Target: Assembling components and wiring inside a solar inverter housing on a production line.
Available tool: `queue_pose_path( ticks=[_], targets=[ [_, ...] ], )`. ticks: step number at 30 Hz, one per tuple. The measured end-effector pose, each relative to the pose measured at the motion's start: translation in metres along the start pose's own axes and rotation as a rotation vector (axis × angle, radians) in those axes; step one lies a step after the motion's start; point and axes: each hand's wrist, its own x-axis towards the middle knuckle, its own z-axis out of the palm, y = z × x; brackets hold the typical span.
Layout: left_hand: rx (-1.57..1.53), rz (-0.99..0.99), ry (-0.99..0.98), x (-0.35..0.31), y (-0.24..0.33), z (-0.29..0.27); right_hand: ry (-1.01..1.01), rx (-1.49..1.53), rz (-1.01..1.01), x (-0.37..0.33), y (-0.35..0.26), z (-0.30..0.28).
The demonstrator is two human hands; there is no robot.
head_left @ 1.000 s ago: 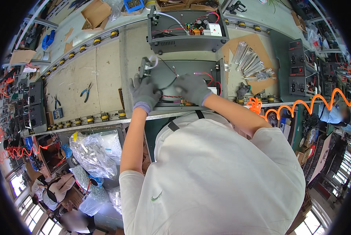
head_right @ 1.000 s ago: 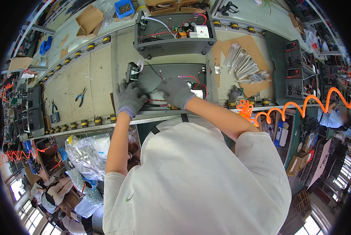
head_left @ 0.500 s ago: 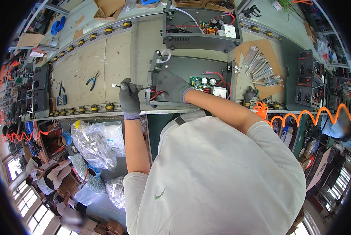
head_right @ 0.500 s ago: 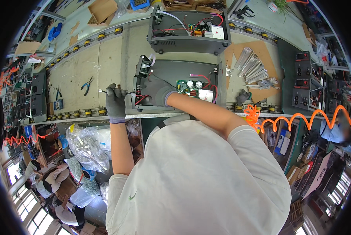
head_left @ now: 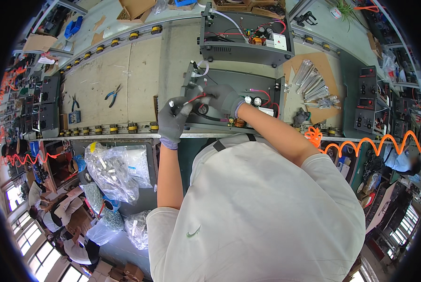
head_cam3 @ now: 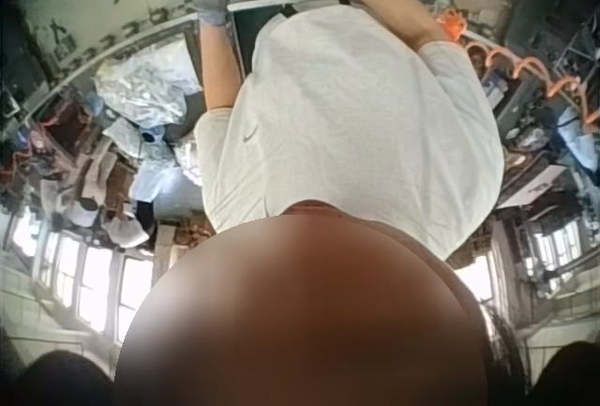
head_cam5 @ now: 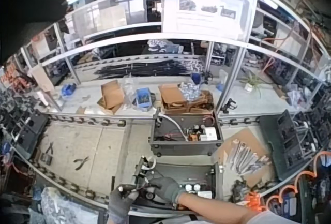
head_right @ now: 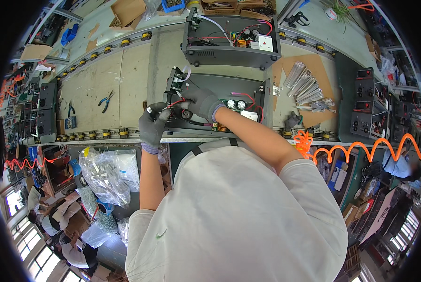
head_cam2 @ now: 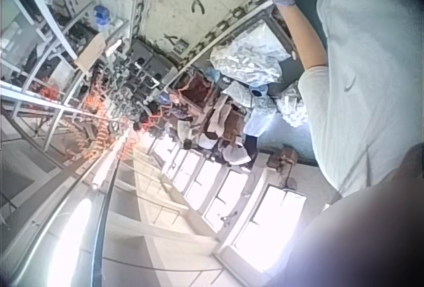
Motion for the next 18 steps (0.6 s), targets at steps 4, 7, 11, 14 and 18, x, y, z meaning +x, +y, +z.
queue_pose_path(
  ticks=[4,7,11,14,18],
  targets=[
    [0.057,-0.144,0.206,0.000,-0.014,0.003,0.091,-0.168,0.103,-0.004,0.012,-0.013],
    [-0.038,-0.153,0.380,-0.001,-0.018,0.005,0.130,-0.530,0.518,0.002,0.022,-0.049],
    [0.055,-0.205,0.391,0.001,-0.009,0.009,0.429,-0.856,0.475,-0.010,0.023,-0.049],
    [0.127,-0.132,0.309,-0.001,0.000,0.012,0.621,-0.740,0.166,-0.019,-0.028,-0.052],
    [0.100,-0.139,0.271,0.005,-0.005,0.017,0.379,-0.542,-0.417,-0.019,-0.053,-0.025]
  ],
)
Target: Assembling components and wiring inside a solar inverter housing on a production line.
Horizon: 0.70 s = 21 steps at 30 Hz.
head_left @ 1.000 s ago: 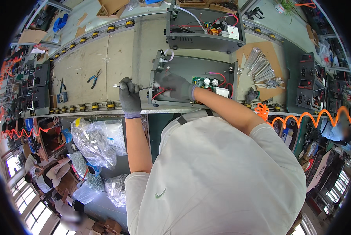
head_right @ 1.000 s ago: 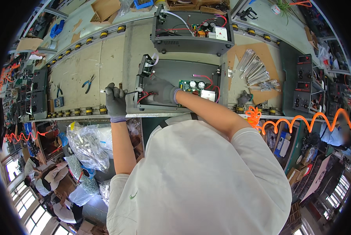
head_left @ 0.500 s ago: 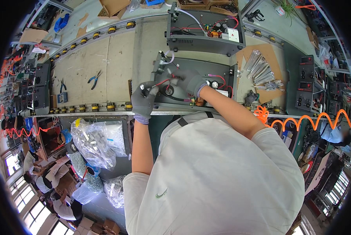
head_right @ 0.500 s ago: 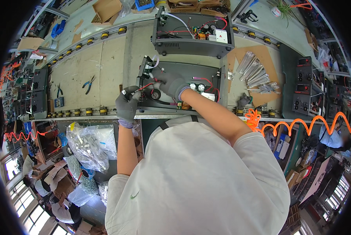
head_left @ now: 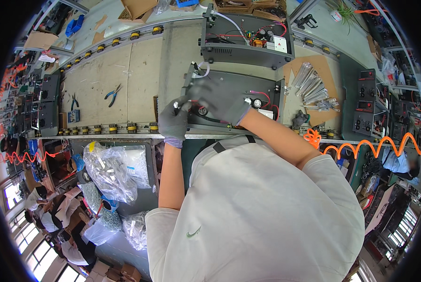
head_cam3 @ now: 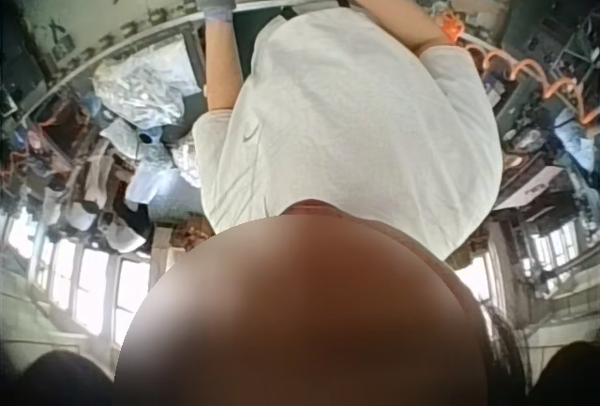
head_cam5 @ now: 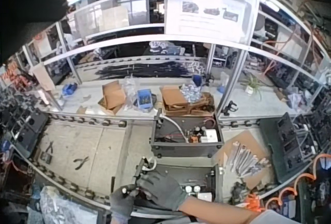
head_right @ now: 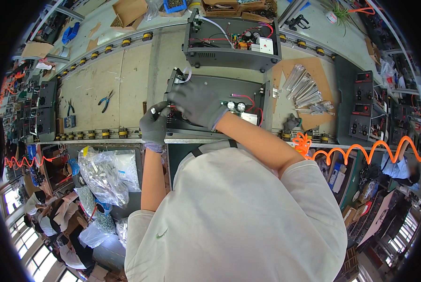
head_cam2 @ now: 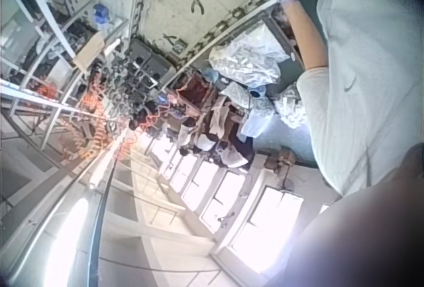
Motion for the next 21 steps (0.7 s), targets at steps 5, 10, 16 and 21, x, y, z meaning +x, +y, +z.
queue_pose_path(
  ticks=[5,10,16,21],
  targets=[
    [0.138,0.072,0.086,-0.003,-0.008,0.002,-0.268,0.170,0.073,-0.006,-0.016,0.020],
    [0.030,-0.007,0.025,-0.007,-0.006,0.007,-0.043,-0.044,-0.087,-0.018,-0.008,0.041],
    [-0.273,-0.179,0.057,0.008,-0.023,0.000,-0.549,0.502,0.123,-0.015,-0.002,0.057],
    [-0.242,-0.076,0.151,0.017,-0.035,-0.010,-0.420,0.779,0.321,-0.028,0.003,0.099]
  ],
)
